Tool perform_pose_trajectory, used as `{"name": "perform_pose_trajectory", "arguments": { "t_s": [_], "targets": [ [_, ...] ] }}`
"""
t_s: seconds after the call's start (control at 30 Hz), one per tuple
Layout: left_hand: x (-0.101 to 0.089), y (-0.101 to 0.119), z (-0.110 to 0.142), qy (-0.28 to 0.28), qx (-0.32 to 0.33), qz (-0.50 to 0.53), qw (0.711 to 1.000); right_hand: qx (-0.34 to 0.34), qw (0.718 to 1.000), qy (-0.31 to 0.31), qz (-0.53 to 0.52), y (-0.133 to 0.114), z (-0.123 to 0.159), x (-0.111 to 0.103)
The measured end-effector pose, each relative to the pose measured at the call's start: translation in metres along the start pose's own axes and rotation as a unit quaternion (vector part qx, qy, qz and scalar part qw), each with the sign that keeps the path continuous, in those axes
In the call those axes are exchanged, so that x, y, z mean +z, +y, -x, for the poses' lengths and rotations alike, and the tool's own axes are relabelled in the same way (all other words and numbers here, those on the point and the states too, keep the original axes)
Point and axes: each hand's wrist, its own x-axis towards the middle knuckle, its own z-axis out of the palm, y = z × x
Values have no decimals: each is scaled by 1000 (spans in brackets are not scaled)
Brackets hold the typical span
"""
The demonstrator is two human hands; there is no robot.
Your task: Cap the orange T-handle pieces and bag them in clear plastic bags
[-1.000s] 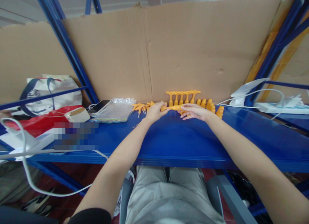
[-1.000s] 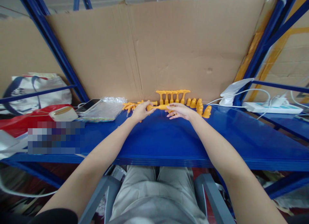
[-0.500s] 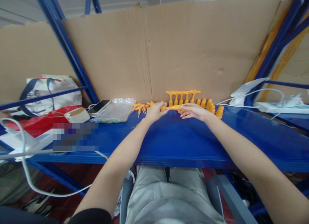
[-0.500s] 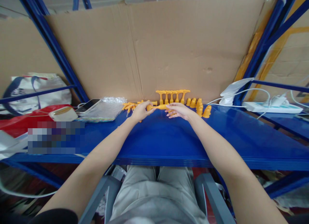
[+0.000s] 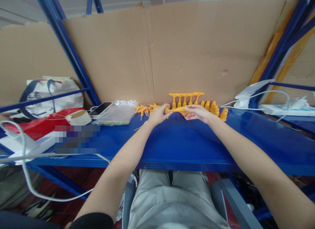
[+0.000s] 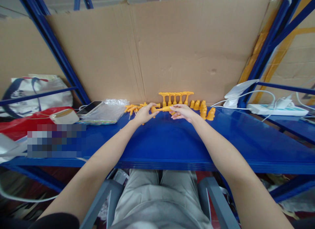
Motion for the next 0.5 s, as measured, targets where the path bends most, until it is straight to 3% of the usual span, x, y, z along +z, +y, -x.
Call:
{"name": "perform_pose_trajectory", "arguments": {
  "t_s": [0.17,0.33,0.4,0.5],
  "targets": [
    [-5,4,0,-7,-44,-32,998,-24,999,32,20,1,-1,-2],
    [-17,10,-2,-20,-142,-129,981,-98,987,87,89,7,-8,-1],
    [-22,12,-3,-67,-178,-174,966,-148,967,117,172,11,-11,-1],
    [-24,12,-3,-142,-218,-207,943,-225,892,165,357,16,-13,-1]
  ]
}}
